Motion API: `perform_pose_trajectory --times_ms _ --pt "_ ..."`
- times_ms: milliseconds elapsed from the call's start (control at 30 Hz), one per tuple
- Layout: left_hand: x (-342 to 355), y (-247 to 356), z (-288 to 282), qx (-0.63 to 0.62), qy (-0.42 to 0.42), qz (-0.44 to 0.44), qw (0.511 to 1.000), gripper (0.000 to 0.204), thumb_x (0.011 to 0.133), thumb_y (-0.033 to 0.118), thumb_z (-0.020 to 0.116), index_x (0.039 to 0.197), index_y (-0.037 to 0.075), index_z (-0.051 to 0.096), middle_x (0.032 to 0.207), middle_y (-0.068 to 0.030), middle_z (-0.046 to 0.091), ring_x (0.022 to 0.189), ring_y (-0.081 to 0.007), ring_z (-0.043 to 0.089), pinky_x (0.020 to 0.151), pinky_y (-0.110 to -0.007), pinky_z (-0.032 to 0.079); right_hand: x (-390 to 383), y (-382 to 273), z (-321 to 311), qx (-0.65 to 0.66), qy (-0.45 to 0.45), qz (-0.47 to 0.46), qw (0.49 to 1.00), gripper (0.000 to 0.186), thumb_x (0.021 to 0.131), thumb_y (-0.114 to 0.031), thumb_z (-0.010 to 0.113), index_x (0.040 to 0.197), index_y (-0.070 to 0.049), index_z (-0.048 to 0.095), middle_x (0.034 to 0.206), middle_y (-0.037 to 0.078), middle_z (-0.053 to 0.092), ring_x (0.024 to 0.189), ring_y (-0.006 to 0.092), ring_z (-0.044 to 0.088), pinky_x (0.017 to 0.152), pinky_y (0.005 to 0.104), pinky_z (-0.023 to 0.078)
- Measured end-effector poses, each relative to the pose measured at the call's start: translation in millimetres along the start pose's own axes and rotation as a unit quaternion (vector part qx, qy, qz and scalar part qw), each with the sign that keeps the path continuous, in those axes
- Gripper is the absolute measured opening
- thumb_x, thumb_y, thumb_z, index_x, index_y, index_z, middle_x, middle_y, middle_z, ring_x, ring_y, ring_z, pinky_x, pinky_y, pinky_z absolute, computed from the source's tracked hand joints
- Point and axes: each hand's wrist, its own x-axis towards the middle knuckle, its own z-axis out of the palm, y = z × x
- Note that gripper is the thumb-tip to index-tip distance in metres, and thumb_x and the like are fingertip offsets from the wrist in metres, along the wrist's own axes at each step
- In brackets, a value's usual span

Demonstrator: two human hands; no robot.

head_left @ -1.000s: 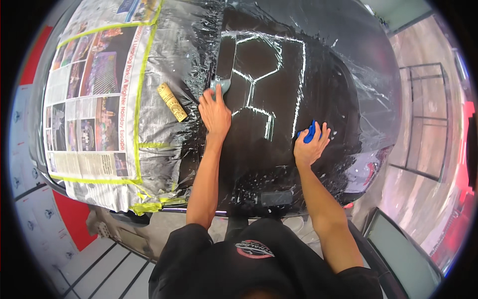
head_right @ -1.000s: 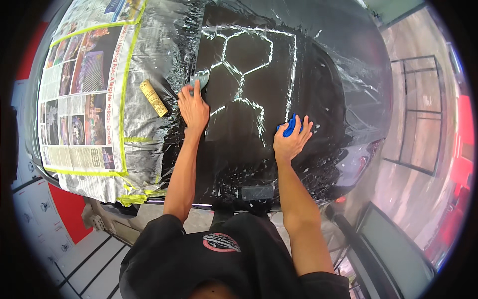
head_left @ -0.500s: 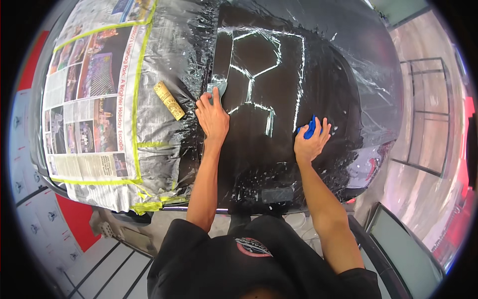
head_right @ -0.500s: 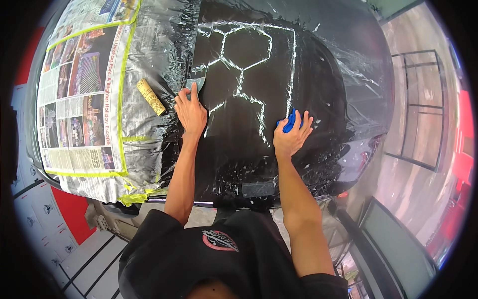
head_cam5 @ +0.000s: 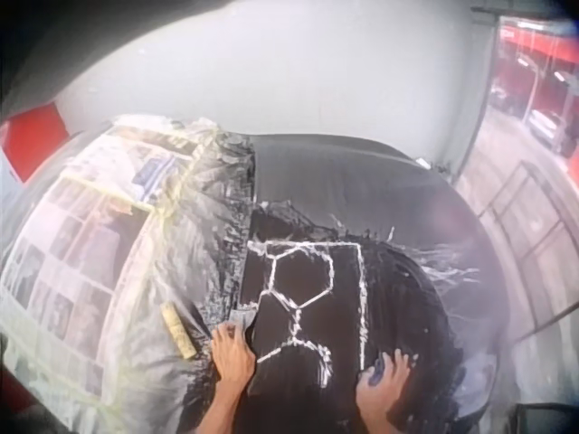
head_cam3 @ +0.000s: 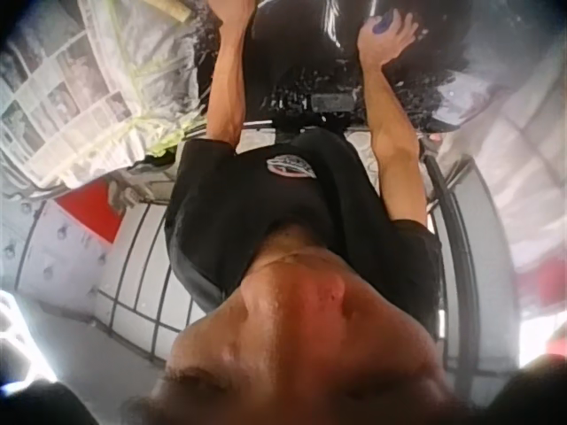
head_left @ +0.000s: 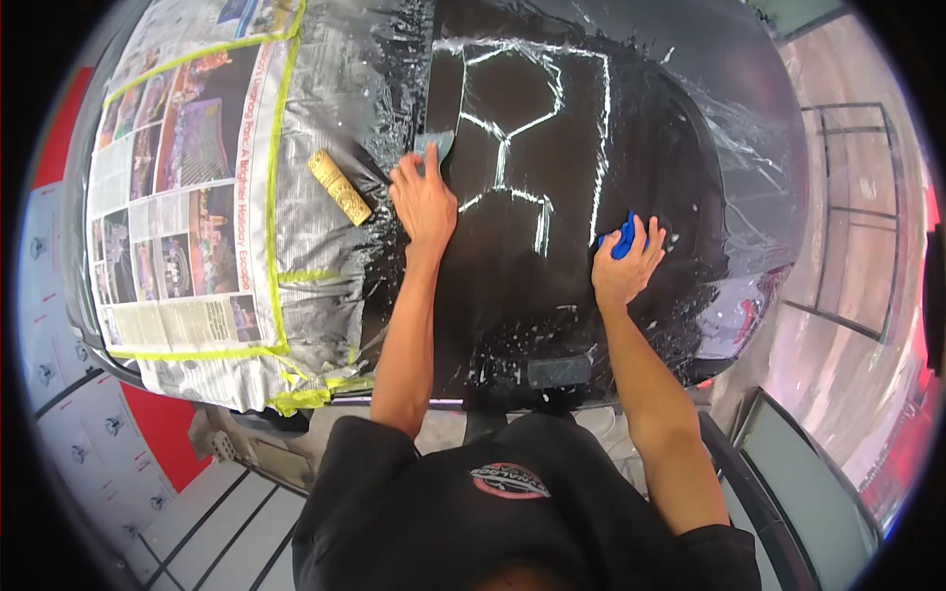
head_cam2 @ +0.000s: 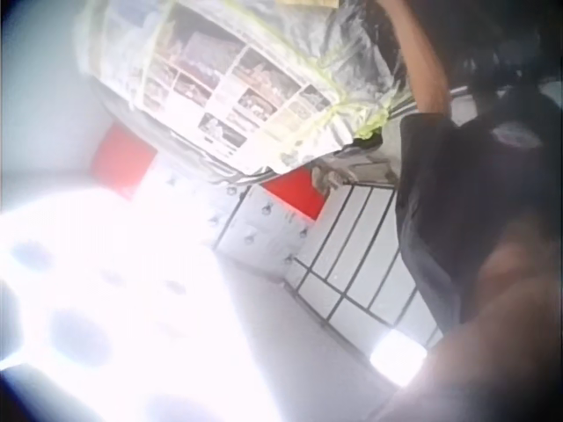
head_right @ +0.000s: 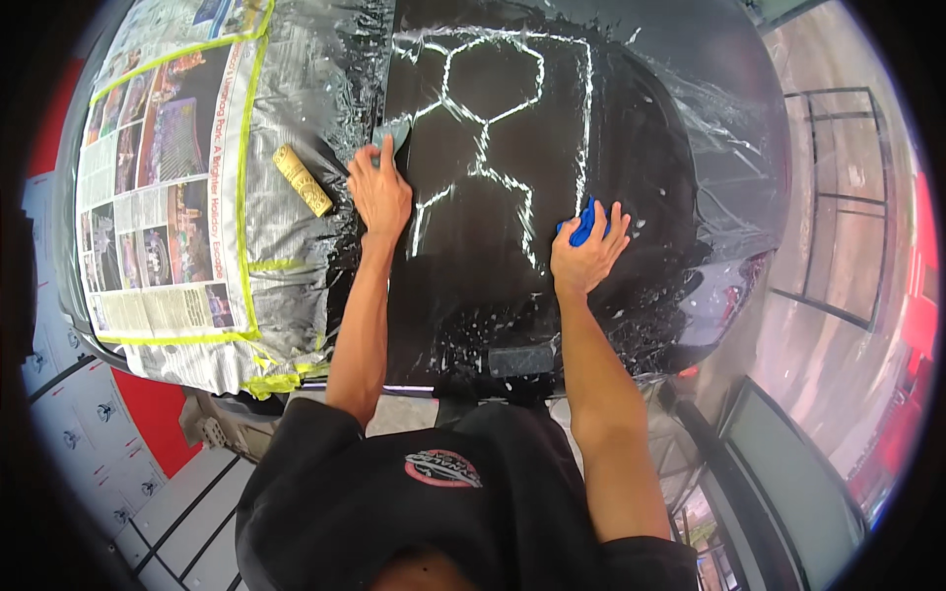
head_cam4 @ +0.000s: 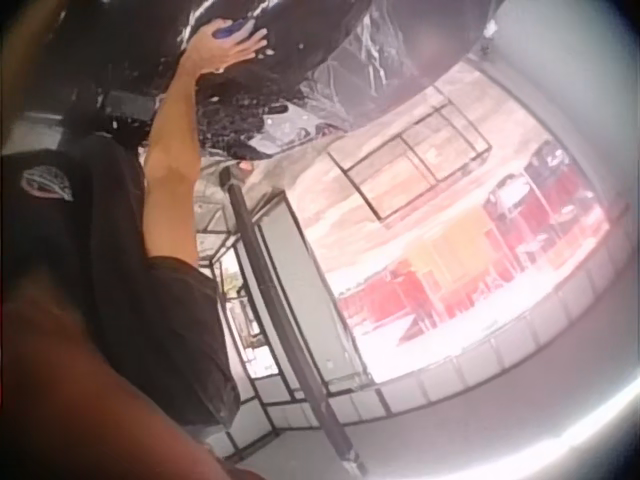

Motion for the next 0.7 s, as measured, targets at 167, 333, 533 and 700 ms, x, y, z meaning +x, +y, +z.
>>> perform_pose_trajectory --times_ms 167,333,533,700 --pt "-5 10 4 0.001 -0.003 0.006 1.0 0.056 0.081 0.002 0.064 0.137 0.01 0.057 0.119 -0.0138 0.052 0.106 -0.0339 0.051 0.082 -0.045 0.042 1 6 0 -0.007 0.0 0.009 1.0 0.044 0.09 -0.023 0.063 0.132 -0.013 0.062 0.151 0.012 0.049 0.146 0.0372 0.038 0.12 0.0574 0.03" --pt "6 3 3 0.008 0.016 0.01 1.0 0.055 0.084 0.004 0.064 0.138 0.011 0.057 0.118 -0.0141 0.053 0.105 -0.0347 0.052 0.082 -0.046 0.042 0 -4 -1 0.004 0.002 0.004 1.0 0.043 0.09 -0.022 0.064 0.132 -0.013 0.062 0.15 0.012 0.049 0.146 0.0377 0.038 0.12 0.0576 0.03" --pt "11 4 2 0.022 0.008 0.022 0.999 0.058 0.081 0.002 0.064 0.138 0.009 0.055 0.12 -0.0148 0.052 0.104 -0.0346 0.051 0.081 -0.046 0.041 3 -1 -2 0.003 -0.002 0.005 1.0 0.044 0.089 -0.022 0.064 0.132 -0.012 0.061 0.15 0.012 0.049 0.145 0.0387 0.038 0.12 0.0579 0.03" --pt "-10 10 0 0.013 0.0 0.016 1.0 0.06 0.08 0.002 0.065 0.138 0.009 0.053 0.119 -0.0148 0.052 0.104 -0.0347 0.051 0.082 -0.046 0.042 3 1 -2 0.0 -0.004 0.004 1.0 0.044 0.089 -0.021 0.065 0.131 -0.011 0.061 0.15 0.013 0.049 0.145 0.0392 0.039 0.119 0.0587 0.031"
